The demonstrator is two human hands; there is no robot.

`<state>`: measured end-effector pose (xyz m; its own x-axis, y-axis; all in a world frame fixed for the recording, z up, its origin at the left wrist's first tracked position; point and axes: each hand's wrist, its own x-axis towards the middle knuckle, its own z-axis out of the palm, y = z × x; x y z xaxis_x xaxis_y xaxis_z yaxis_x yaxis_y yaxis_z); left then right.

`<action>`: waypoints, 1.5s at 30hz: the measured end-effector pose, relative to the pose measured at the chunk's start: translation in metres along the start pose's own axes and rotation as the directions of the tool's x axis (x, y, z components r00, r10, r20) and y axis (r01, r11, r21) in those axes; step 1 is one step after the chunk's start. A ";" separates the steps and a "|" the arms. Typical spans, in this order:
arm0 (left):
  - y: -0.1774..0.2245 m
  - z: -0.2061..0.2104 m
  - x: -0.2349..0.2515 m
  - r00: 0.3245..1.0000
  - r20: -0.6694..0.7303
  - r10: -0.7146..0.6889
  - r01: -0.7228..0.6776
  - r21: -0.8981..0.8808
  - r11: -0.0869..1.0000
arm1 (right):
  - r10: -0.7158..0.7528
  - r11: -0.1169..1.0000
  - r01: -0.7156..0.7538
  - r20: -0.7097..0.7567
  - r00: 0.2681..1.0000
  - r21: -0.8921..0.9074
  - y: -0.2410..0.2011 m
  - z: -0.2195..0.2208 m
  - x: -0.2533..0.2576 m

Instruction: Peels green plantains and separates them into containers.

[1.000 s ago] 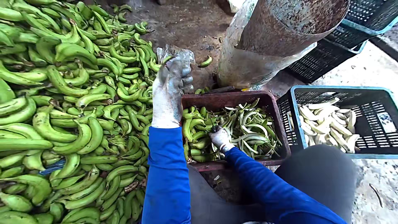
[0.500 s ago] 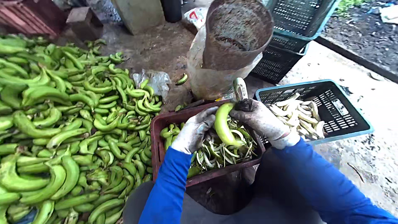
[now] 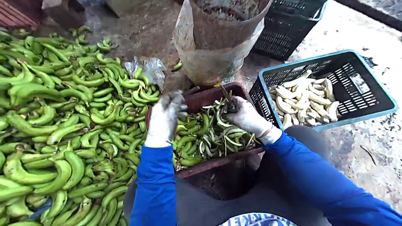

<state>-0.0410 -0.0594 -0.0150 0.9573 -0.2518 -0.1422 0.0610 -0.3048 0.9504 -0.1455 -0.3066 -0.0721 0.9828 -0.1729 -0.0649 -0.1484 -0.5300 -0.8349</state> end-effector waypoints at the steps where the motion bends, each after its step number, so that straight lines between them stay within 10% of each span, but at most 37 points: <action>1: 0.004 -0.010 0.004 0.998 -0.066 -0.013 0.005 -0.121 0.993 | -0.016 0.999 0.019 0.066 0.998 -0.046 0.002 0.011 0.005; 8: -0.005 -0.038 0.018 0.970 -0.233 -0.064 -0.036 -0.399 0.916 | -0.061 0.755 0.407 0.563 0.824 -0.514 0.031 0.147 0.040; 14: -0.003 -0.046 0.018 0.970 -0.240 -0.049 -0.007 -0.229 0.973 | 0.123 0.670 0.337 0.546 0.829 -0.662 0.073 0.225 0.073; 20: 0.002 -0.055 0.017 0.976 -0.211 -0.052 0.003 -0.227 0.974 | 0.137 0.676 0.260 0.464 0.875 -0.689 0.065 0.168 0.066; 25: -0.010 -0.024 0.007 0.964 -0.235 -0.127 0.056 -0.287 0.956 | 0.113 0.984 -0.080 0.210 0.971 -0.158 0.003 0.063 0.046; 30: -0.023 0.044 -0.008 0.922 0.127 -0.366 0.365 -0.604 0.709 | 0.074 0.892 -0.069 0.004 0.997 0.446 -0.032 0.003 0.006; 33: -0.022 0.073 -0.020 0.880 0.403 -0.250 0.474 -0.717 0.512 | 0.022 0.768 -0.017 0.001 1.000 0.640 -0.031 -0.001 -0.006; 37: -0.024 0.073 -0.015 0.982 0.145 -0.122 0.190 -0.776 0.602 | 0.137 0.870 -0.156 0.074 0.988 0.468 -0.019 -0.006 -0.005; 40: -0.023 0.057 -0.006 0.993 -0.094 0.074 -0.112 -0.511 0.853 | 0.195 0.927 -0.176 -0.024 0.980 0.331 0.001 -0.009 0.009; 45: -0.018 0.056 -0.006 0.943 -0.181 0.280 -0.306 -0.139 0.942 | 0.002 0.953 -0.016 0.048 0.999 0.304 -0.014 -0.011 -0.002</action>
<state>-0.0640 -0.1033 -0.0470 0.9708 -0.1568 0.1816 -0.1961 -0.0829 0.9771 -0.1462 -0.3076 -0.0543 0.9867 -0.1337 -0.0923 -0.1237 -0.2498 -0.9604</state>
